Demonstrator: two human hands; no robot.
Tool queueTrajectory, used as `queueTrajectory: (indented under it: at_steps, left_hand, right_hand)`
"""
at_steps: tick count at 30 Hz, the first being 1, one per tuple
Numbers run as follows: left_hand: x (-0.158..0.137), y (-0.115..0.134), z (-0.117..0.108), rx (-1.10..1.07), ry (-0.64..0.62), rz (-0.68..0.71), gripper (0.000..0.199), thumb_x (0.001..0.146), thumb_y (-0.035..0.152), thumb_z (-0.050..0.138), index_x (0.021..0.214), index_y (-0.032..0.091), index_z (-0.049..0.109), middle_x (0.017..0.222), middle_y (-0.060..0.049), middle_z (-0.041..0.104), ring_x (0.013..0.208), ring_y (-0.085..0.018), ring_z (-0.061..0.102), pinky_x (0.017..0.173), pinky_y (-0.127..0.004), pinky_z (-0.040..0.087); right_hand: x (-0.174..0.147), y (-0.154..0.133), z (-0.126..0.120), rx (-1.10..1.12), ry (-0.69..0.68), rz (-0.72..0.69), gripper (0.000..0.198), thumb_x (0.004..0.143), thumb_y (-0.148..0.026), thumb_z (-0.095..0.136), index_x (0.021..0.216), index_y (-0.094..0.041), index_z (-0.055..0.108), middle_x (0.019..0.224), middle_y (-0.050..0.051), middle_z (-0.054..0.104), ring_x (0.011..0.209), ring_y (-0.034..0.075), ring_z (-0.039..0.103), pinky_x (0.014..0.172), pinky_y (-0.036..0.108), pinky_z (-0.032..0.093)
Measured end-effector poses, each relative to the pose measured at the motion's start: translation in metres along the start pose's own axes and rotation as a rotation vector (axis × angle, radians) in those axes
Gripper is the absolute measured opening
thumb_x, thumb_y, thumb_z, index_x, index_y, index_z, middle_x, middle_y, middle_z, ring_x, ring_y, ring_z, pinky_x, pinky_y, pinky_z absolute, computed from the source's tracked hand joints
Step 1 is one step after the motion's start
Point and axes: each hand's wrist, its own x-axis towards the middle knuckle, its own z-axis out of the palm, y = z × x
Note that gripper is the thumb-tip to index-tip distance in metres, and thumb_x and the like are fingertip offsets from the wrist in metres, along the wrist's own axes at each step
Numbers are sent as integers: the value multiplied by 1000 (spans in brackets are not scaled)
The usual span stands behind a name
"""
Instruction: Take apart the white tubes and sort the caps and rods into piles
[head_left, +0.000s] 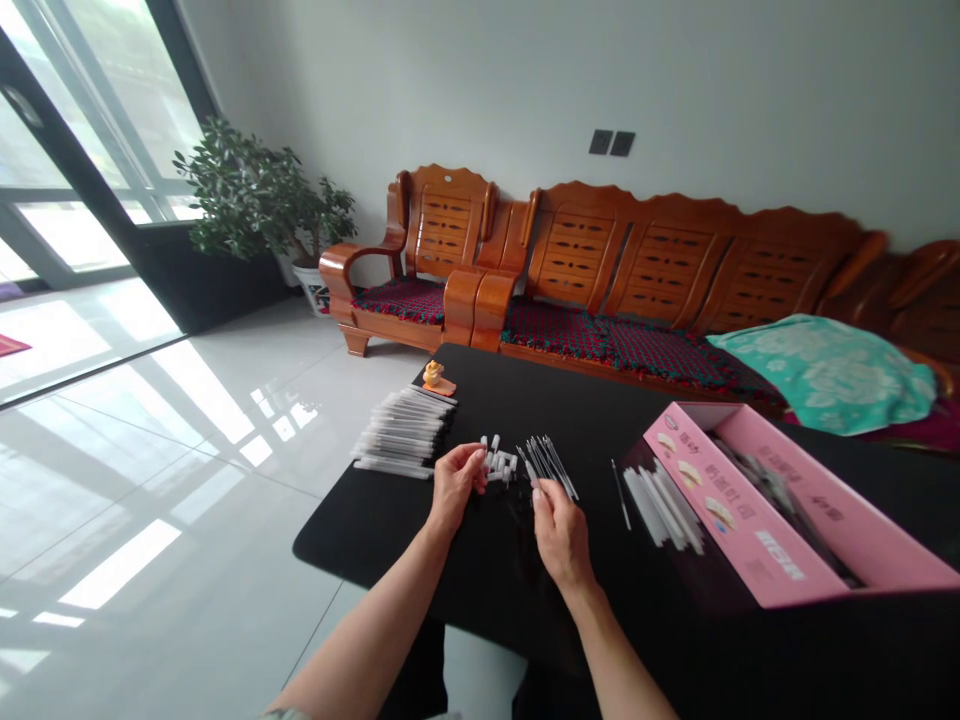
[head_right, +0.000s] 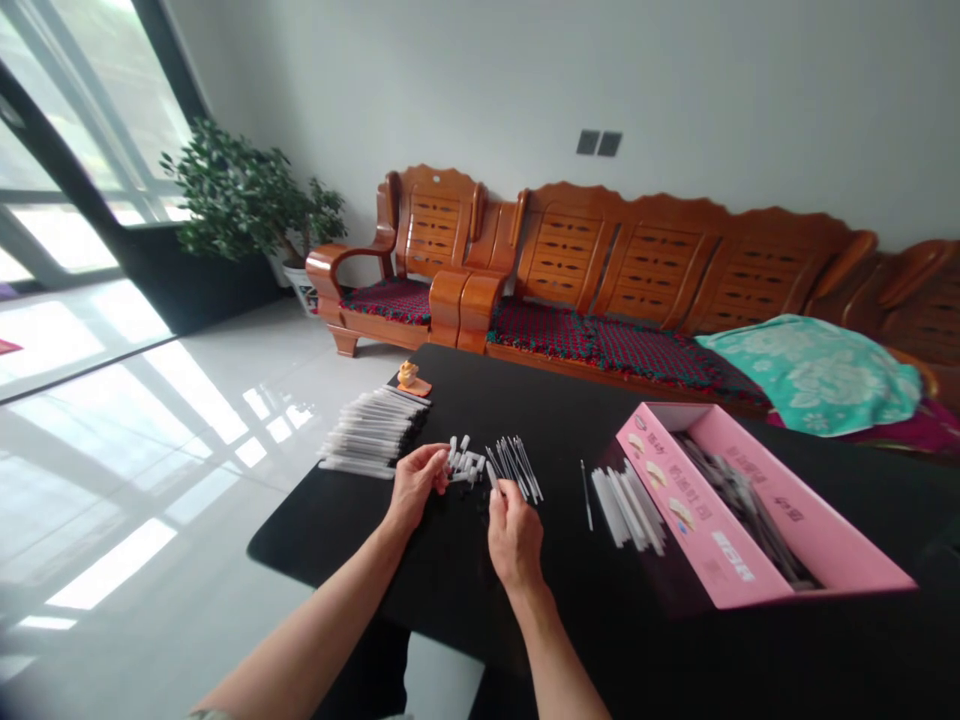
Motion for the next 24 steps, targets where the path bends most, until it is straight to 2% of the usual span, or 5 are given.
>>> queueTrajectory:
  at_steps: [4, 11, 16, 20, 24]
  left_hand:
    - [-1, -2, -2, 193, 61, 87, 31, 77, 42, 70, 91, 15, 72, 57, -1, 62, 45, -13, 56, 44, -21, 44]
    - [-2, -5, 0, 386, 66, 209, 21, 71, 27, 74, 91, 20, 75, 79, -3, 65, 49, -12, 59, 51, -23, 43]
    - [0, -6, -2, 386, 71, 229, 18, 72, 23, 71, 90, 21, 75, 81, -3, 66, 50, -12, 58, 54, -24, 43]
    - [-2, -5, -2, 406, 78, 253, 17, 75, 24, 69, 90, 21, 75, 79, -2, 65, 51, -12, 58, 55, -24, 43]
    - [-2, -6, -1, 448, 77, 280, 16, 76, 25, 68, 91, 22, 74, 79, -2, 65, 52, -12, 58, 56, -24, 44]
  right_hand:
    - [5, 24, -22, -270, 123, 33, 29, 91, -38, 45, 93, -20, 68, 74, 6, 71, 66, 20, 64, 60, 26, 36]
    - [22, 90, -73, -692, 430, 95, 29, 88, -35, 48, 81, -19, 71, 70, 8, 67, 54, 17, 52, 52, 29, 24]
    - [34, 131, -98, -889, 465, 84, 25, 85, -27, 51, 83, -15, 72, 70, 11, 64, 63, 20, 54, 59, 31, 30]
    - [41, 140, -106, -927, 465, 64, 25, 85, -26, 51, 85, -13, 72, 78, 14, 64, 72, 22, 55, 66, 34, 33]
    - [46, 120, -92, -824, 482, -21, 23, 86, -29, 52, 89, -14, 69, 82, 12, 65, 80, 24, 55, 74, 34, 36]
